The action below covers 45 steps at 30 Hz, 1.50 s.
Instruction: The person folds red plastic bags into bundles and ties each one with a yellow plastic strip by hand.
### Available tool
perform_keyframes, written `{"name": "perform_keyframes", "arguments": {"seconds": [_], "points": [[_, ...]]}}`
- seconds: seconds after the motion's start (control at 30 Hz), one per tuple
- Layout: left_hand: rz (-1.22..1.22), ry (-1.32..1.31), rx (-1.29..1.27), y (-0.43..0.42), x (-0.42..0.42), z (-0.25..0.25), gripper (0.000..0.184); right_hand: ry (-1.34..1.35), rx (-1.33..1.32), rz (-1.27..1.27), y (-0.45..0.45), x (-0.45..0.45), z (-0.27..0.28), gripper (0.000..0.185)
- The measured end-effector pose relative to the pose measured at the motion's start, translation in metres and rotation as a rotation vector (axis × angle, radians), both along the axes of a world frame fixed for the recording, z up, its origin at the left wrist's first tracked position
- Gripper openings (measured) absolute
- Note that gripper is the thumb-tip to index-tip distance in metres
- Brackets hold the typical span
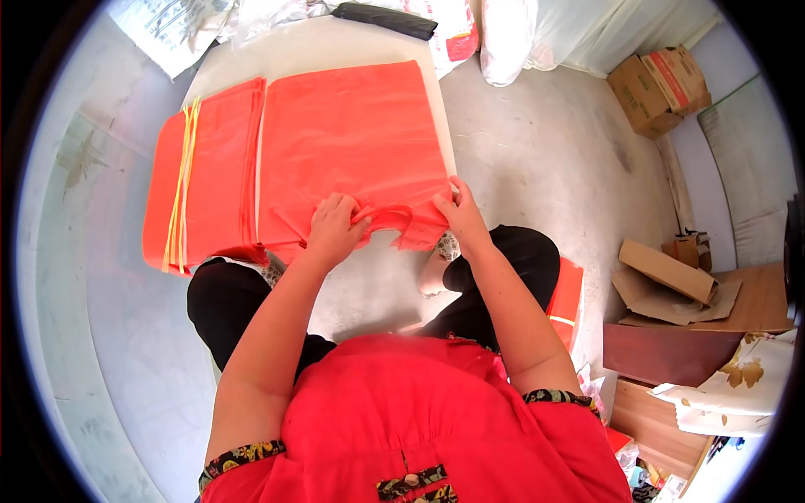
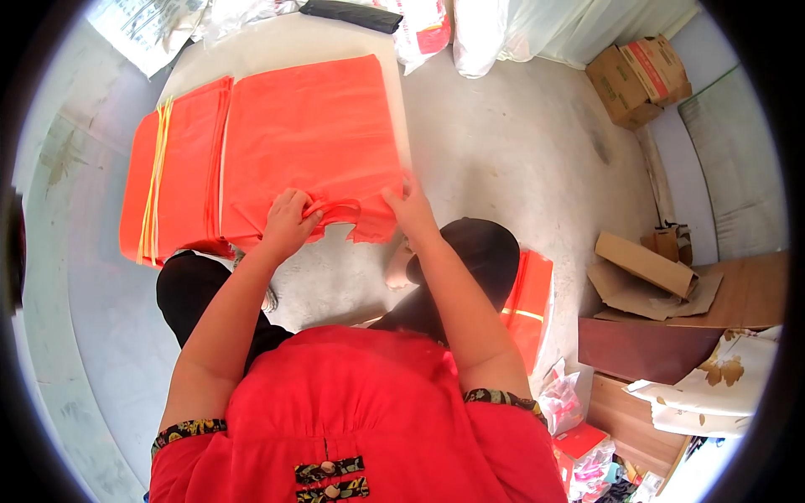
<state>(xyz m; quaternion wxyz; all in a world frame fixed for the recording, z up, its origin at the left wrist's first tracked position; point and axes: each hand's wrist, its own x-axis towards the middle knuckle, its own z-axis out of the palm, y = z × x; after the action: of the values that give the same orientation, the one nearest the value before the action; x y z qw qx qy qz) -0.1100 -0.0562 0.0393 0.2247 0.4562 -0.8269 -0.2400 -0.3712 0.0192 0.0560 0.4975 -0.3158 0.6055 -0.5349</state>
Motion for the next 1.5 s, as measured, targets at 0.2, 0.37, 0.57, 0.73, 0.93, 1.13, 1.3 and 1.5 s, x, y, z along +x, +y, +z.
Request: {"name": "perform_keyframes", "arguments": {"seconds": [0.2,0.37,0.57,0.73,0.93,1.13,1.3,1.5], "points": [[0.003,0.020,0.007,0.000,-0.001,0.002,0.026,-0.076,0.011,-0.029,-0.001,0.001,0.010,0.075],[0.010,-0.009,0.012,0.002,-0.001,0.007,0.024,-0.064,0.007,0.010,-0.003,-0.001,0.007,0.076],[-0.010,0.016,-0.019,-0.001,0.000,0.000,0.023,-0.086,0.015,0.052,-0.002,-0.001,0.006,0.077],[-0.004,0.028,-0.039,0.000,0.000,-0.002,0.023,-0.134,-0.018,0.064,-0.005,-0.002,0.008,0.077],[0.009,-0.017,0.037,-0.003,0.002,-0.004,0.024,-0.257,-0.033,0.040,-0.010,0.002,0.003,0.079],[0.015,-0.026,0.050,-0.002,0.001,0.000,0.024,-0.305,-0.019,0.063,0.000,0.005,0.019,0.083],[0.018,-0.043,0.056,-0.001,0.000,0.003,0.025,-0.399,-0.054,0.031,-0.002,0.004,0.015,0.074],[0.002,-0.022,0.006,0.000,0.001,0.004,0.021,-0.327,-0.035,0.062,-0.001,0.007,0.018,0.085]]}}
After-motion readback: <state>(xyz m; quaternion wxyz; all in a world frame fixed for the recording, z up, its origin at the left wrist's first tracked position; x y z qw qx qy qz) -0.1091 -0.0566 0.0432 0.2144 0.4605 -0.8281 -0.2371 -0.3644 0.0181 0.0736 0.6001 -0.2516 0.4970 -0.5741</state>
